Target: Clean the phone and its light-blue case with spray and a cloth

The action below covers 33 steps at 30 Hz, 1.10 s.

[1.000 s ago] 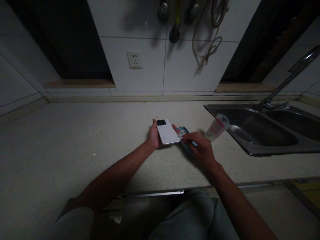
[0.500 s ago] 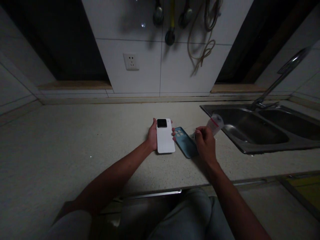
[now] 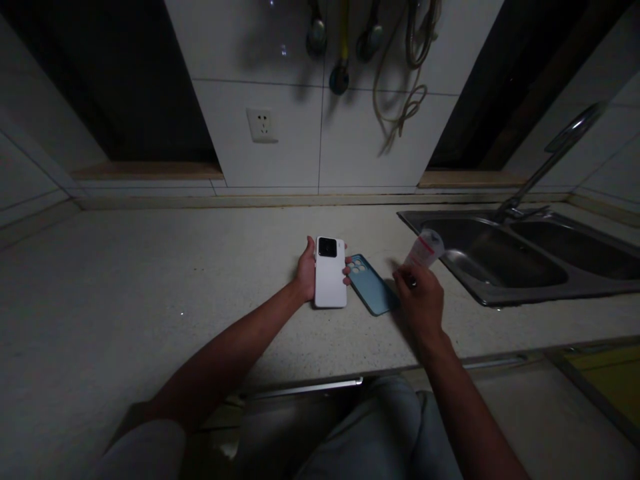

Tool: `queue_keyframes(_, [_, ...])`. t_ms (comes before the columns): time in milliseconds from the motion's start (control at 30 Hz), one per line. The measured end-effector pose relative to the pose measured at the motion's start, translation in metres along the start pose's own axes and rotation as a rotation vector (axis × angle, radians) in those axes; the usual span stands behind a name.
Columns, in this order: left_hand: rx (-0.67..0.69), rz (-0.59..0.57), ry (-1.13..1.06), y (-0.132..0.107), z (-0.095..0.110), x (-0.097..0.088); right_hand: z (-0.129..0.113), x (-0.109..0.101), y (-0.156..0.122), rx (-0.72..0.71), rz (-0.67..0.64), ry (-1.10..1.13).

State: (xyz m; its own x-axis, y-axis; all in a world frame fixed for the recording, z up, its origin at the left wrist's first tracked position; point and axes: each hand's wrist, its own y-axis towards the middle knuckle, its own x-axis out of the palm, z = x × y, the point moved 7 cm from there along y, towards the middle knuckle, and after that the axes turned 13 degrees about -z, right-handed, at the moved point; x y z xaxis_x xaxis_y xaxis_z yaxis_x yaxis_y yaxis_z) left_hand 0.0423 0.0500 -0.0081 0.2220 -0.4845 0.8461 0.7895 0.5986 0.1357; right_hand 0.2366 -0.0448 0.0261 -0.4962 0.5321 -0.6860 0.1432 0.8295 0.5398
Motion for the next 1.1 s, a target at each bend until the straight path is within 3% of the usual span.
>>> queue_keyframes(300, [-0.02,-0.055,0.042,-0.002,-0.001,0.007,0.01,0.02,-0.017,-0.001,-0.151,-0.099])
queue_keyframes(567, [-0.031,-0.03,0.059,-0.004,-0.001,0.008,-0.009,0.032,-0.017,-0.088,-0.404,0.152])
queue_keyframes(700, [-0.017,-0.018,0.043,-0.004,0.001,0.006,-0.015,0.024,-0.016,-0.119,-0.312,0.063])
queue_keyframes(867, [-0.054,-0.051,0.004,-0.004,-0.003,0.008,-0.043,0.017,-0.018,-0.334,-0.173,-0.05])
queue_keyframes(967, [-0.069,-0.067,-0.021,-0.003,-0.007,0.01,-0.066,0.026,-0.02,-0.475,-0.218,-0.086])
queue_keyframes(1100, [-0.086,-0.068,-0.055,-0.001,-0.011,0.012,-0.082,0.044,-0.019,-0.523,-0.324,-0.13])
